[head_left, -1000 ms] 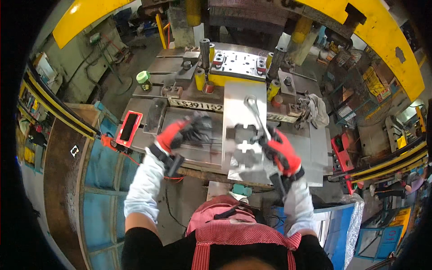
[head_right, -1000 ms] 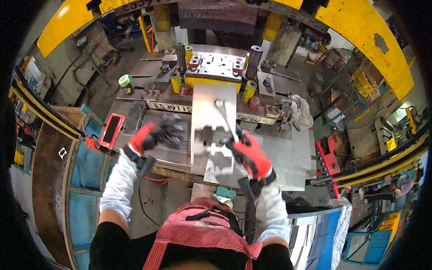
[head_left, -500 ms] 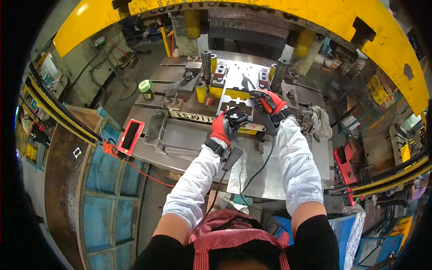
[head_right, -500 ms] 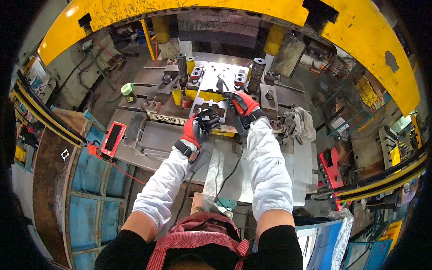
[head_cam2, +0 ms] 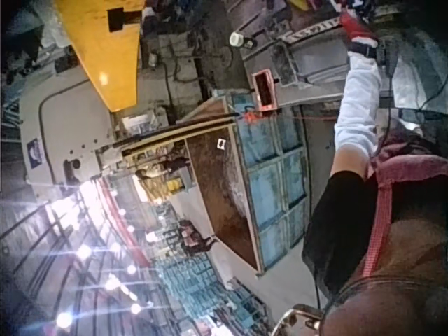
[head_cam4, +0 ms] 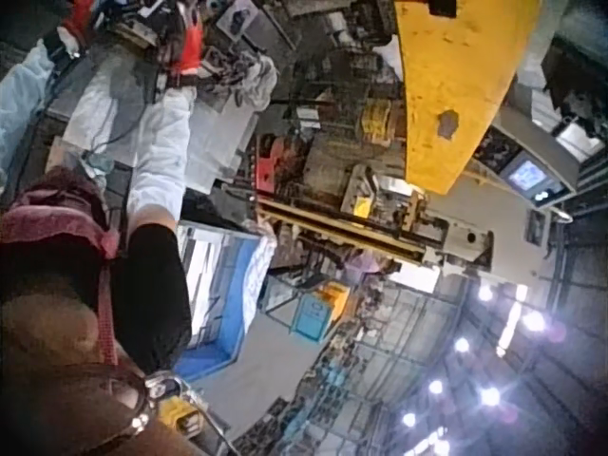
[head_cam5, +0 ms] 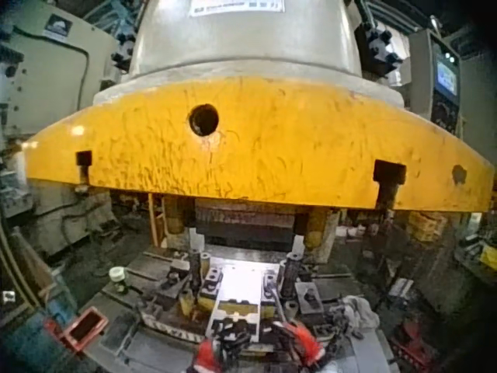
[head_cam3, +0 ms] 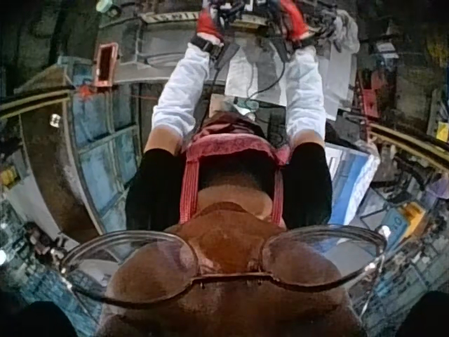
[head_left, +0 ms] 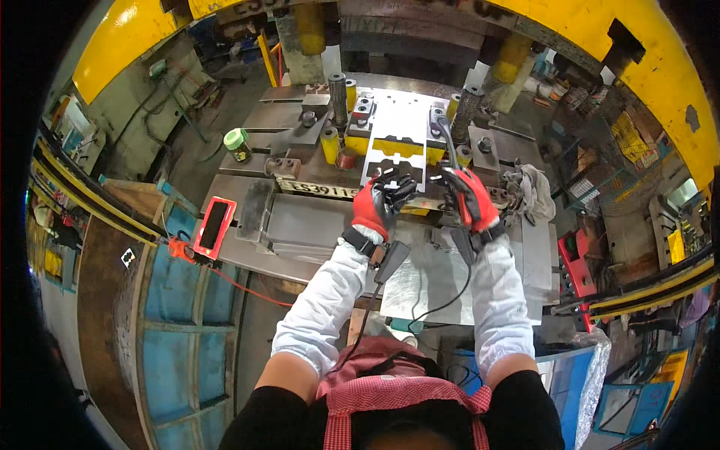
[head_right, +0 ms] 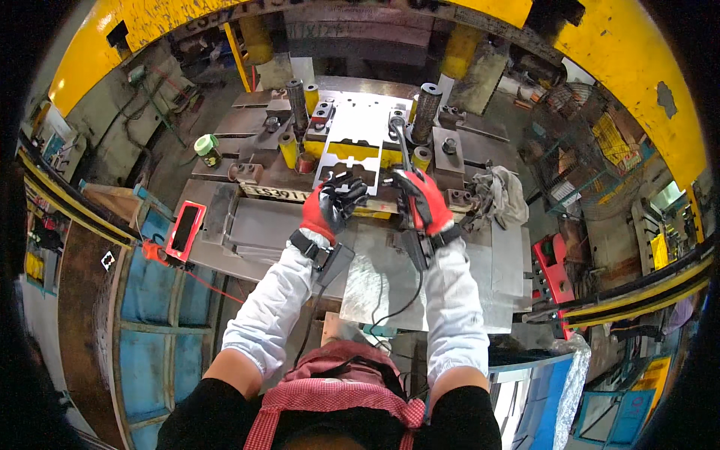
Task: Operator places metal sheets into a industrial press, activates the stamping mechanism, and removes the finished parts.
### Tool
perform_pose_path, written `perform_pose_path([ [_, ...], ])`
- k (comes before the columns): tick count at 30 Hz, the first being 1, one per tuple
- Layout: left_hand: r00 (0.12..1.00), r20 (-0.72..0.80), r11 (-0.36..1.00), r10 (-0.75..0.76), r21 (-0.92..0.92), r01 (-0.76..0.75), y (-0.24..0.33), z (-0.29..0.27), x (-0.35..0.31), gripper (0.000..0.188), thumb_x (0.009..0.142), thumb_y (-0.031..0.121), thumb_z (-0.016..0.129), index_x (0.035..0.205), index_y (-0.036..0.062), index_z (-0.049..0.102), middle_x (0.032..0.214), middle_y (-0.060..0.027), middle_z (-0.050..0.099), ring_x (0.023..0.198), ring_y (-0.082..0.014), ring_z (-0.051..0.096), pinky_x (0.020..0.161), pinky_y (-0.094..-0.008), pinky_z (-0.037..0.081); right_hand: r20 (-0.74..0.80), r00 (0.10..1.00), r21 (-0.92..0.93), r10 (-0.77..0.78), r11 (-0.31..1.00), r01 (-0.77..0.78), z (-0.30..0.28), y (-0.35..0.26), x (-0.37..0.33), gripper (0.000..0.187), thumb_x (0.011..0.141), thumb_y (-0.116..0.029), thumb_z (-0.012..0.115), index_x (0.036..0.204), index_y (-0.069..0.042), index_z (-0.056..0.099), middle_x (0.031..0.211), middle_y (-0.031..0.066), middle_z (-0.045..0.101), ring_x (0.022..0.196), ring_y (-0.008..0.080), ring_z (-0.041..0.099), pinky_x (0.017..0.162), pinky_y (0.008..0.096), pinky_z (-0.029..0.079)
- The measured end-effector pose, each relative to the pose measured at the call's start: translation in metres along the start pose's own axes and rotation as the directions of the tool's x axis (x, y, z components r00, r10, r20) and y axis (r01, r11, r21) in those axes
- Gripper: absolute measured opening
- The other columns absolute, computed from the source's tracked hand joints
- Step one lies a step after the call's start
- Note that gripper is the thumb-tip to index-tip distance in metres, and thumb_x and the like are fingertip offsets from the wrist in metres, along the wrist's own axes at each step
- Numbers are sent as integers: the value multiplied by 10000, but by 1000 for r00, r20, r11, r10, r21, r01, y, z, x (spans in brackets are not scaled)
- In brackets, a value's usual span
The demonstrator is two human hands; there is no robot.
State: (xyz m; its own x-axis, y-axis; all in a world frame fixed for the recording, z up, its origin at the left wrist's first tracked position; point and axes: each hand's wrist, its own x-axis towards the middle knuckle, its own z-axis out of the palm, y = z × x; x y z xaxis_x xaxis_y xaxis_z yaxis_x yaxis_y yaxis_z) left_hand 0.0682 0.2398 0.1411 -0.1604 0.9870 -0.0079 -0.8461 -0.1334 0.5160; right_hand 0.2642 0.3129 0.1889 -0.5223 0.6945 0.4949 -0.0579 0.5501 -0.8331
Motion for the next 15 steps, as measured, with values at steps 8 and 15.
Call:
perform_pose_path([
  [8,1000,-19,994,4,-113,-6,-4,-12,7,282,914,148,380,1093,-53,464,1003,-267,561,936,-396,580,807,-467,514,-129,757,495,640,703,-510,3,-12,-122,374,856,-178,558,1205,-74,475,654,-26,525,443,39,393,393,197,300],
  [15,993,-82,985,-90,-156,76,-4,-6,13,320,932,210,380,1111,-46,449,1045,-276,539,974,-390,566,813,-473,512,-671,545,331,502,861,-386,-20,81,-274,348,838,-178,553,1159,-62,486,707,41,597,433,92,438,390,240,357],
])
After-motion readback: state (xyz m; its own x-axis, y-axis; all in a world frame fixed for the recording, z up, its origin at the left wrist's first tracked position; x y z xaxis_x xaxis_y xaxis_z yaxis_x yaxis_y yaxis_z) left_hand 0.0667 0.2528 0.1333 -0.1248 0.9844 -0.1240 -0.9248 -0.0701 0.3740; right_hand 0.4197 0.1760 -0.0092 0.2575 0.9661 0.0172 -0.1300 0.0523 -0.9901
